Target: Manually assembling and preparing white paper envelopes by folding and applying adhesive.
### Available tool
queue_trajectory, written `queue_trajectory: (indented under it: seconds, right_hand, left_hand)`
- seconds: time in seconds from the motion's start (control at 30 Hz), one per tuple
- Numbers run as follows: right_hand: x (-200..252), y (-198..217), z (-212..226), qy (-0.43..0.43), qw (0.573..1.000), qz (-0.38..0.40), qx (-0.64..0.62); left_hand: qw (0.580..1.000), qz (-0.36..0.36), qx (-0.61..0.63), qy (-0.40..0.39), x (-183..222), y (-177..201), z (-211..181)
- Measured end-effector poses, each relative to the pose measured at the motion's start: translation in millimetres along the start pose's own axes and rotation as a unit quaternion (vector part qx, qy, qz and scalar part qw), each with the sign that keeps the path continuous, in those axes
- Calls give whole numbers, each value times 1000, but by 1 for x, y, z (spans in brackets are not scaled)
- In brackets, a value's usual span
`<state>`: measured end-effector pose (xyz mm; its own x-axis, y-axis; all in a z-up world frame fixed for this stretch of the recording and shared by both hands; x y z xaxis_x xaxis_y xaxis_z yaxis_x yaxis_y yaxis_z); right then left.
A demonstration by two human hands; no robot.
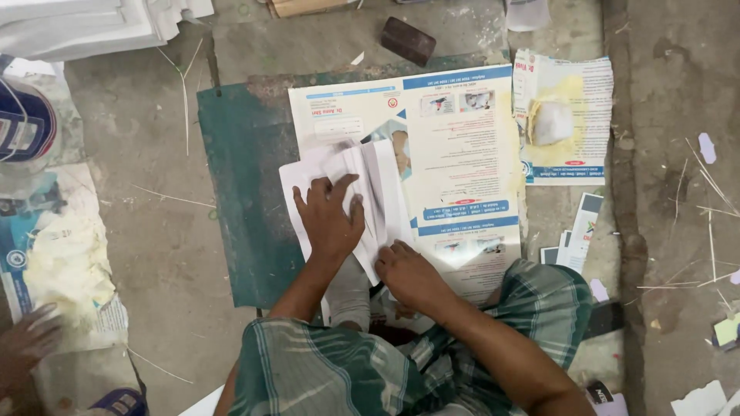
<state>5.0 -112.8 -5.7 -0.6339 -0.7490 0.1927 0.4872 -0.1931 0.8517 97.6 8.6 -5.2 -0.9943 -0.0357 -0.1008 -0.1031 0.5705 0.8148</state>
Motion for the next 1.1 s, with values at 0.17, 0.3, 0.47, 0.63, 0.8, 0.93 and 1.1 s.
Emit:
queue_trajectory:
  seconds: [0.17,0.3,0.47,0.63,0.8,0.93,1.1]
  right_hand:
    - [0,-2,1,-12,999,48,-7]
    - [-1,-5,-2,-10,999,47,4]
    - [-2,-5,-1,-12,999,46,-4]
    - [-5,2,0,-20,997,78,-10]
    - [6,-5,-36,-1,993,32,-109]
    - [28,-38,-98,-309,898,231,-212]
    - [29,-82,-117,-312,942,112,-46]
  left_hand:
    - [999,25,-25,18,-8,11,-14]
    - [999,30,-10,38,-5,0,-3]
    - [1000,10,-17,7,-7,6,-9]
    - [999,33,-26,26,-12,9,-12]
    - [998,34,-9,43,-3,-6,6]
    - [999,-33,-26,-19,1,13,-7]
    - [998,-39,18,-54,-7,-1,9]
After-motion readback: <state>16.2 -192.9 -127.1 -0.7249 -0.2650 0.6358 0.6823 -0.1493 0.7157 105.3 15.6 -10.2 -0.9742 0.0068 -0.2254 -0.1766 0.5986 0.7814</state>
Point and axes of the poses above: each hand's wrist, its own x-axis away from the middle knuckle, its own y-axis out of the back of the hand, z = x × y, the point moved 9 cm from there along -x, towards the middle knuckle, and after that the axes turned 1 degree about -x, right-handed, at the moved point
